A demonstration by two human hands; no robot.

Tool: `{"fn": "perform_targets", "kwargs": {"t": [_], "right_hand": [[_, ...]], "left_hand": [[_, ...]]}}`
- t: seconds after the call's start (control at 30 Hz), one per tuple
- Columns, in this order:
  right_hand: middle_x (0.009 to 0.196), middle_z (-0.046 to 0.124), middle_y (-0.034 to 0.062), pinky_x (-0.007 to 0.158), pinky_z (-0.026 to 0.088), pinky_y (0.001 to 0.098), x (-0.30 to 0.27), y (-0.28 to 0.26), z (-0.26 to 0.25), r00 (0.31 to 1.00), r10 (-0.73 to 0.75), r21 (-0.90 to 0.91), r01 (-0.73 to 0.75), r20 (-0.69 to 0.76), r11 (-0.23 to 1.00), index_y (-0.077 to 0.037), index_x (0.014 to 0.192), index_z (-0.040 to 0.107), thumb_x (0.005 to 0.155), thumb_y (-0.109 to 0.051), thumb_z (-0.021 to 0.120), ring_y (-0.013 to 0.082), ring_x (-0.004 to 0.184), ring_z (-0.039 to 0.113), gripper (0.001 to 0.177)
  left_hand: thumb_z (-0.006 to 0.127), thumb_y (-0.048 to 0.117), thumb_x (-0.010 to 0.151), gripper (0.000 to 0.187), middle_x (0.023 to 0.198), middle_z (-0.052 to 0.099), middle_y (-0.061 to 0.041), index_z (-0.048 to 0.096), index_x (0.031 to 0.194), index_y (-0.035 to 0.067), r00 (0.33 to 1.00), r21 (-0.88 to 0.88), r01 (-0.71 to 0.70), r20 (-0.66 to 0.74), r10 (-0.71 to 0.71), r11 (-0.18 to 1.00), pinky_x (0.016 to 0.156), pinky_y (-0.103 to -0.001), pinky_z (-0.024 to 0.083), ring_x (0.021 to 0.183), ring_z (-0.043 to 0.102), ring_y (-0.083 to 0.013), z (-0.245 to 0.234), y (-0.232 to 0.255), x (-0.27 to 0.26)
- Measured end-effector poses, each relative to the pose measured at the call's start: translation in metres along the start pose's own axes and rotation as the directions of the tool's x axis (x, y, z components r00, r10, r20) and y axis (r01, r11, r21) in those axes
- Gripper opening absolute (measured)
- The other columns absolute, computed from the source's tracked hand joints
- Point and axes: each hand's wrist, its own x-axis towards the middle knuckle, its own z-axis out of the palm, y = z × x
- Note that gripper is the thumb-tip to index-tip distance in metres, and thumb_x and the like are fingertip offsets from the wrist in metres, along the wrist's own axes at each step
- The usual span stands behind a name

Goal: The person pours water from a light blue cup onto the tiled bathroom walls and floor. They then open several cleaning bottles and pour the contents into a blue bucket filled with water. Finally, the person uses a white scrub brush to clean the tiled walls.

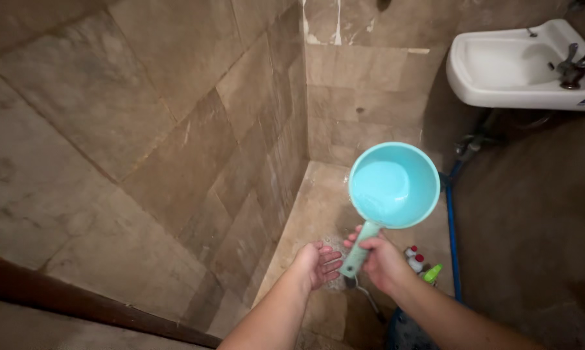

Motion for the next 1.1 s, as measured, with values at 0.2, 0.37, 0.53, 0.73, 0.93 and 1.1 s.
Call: {"fn": "perform_targets", "kwargs": {"t": [0.2, 0.37, 0.53, 0.73, 0.93, 1.1], "right_hand": [[0.08, 0.059, 0.0126, 0.059, 0.05, 0.0402, 0.05, 0.041, -0.124, 0.932, 0.213, -0.088, -0.248, -0.292, 0.965, -0.005, 0.094, 0.057, 0.09, -0.014, 0.056, 0.0251, 0.066, 0.059, 0.01], [0.063, 0.059, 0.0167, 0.053, 0.048, 0.0443, 0.135, 0.091, -0.145, 0.885, 0.305, -0.333, -0.423, -0.353, 0.843, 0.001, 0.073, 0.06, 0.083, -0.004, 0.055, 0.0308, 0.057, 0.058, 0.012], [0.058, 0.056, 0.0187, 0.042, 0.041, 0.0452, 0.203, 0.048, 0.018, 0.978, 0.142, -0.565, -0.203, -0.15, 0.8, 0.001, 0.07, 0.061, 0.082, -0.005, 0.053, 0.0309, 0.047, 0.051, 0.016], [0.062, 0.055, 0.0107, 0.043, 0.043, 0.0376, 0.191, -0.034, 0.149, 0.989, 0.144, -0.359, -0.139, -0.011, 0.923, 0.0, 0.087, 0.054, 0.088, -0.009, 0.06, 0.0216, 0.05, 0.054, 0.011], [0.066, 0.057, 0.0121, 0.043, 0.045, 0.0368, 0.156, 0.008, 0.077, 0.98, 0.174, -0.32, -0.196, -0.095, 0.927, -0.001, 0.097, 0.056, 0.088, -0.012, 0.061, 0.0216, 0.05, 0.054, 0.015], [0.08, 0.056, 0.0085, 0.045, 0.04, 0.0359, 0.128, 0.05, -0.023, 0.893, 0.31, -0.132, -0.368, -0.327, 0.92, -0.005, 0.11, 0.053, 0.093, -0.023, 0.06, 0.0189, 0.055, 0.051, 0.026]], "left_hand": [[0.043, 0.037, 0.1, 0.039, 0.141, 0.066, -0.013, 0.062, 0.119, 0.009, 0.991, 0.092, 0.041, -0.133, -0.029, 0.995, 0.115, -0.053, 0.039, 0.132, 0.057, -0.0329, -0.075, 0.006, 0.031], [0.04, 0.033, 0.096, 0.031, 0.128, 0.073, -0.019, 0.06, 0.103, 0.01, 0.965, 0.04, 0.04, -0.261, -0.029, 0.998, 0.109, -0.059, 0.044, 0.122, 0.064, -0.0376, -0.139, 0.05, 0.062], [0.045, 0.033, 0.096, 0.026, 0.127, 0.071, -0.019, 0.057, 0.103, 0.01, 0.968, 0.097, 0.009, -0.252, 0.015, 0.995, 0.108, -0.058, 0.044, 0.122, 0.063, -0.038, -0.154, 0.117, 0.083], [0.044, 0.038, 0.099, 0.04, 0.132, 0.069, -0.018, 0.06, 0.118, 0.007, 0.974, 0.128, 0.026, -0.225, 0.003, 0.991, 0.107, -0.056, 0.044, 0.122, 0.061, -0.0359, -0.14, 0.173, 0.104], [0.043, 0.039, 0.102, 0.046, 0.135, 0.066, -0.016, 0.056, 0.131, 0.005, 0.973, 0.142, 0.028, -0.229, 0.005, 0.989, 0.107, -0.053, 0.045, 0.123, 0.061, -0.0332, -0.123, 0.19, 0.112], [0.042, 0.039, 0.102, 0.042, 0.131, 0.068, -0.01, 0.057, 0.129, 0.01, 0.984, 0.143, 0.033, -0.18, -0.007, 0.989, 0.104, -0.05, 0.047, 0.12, 0.062, -0.0293, -0.111, 0.187, 0.138]]}}
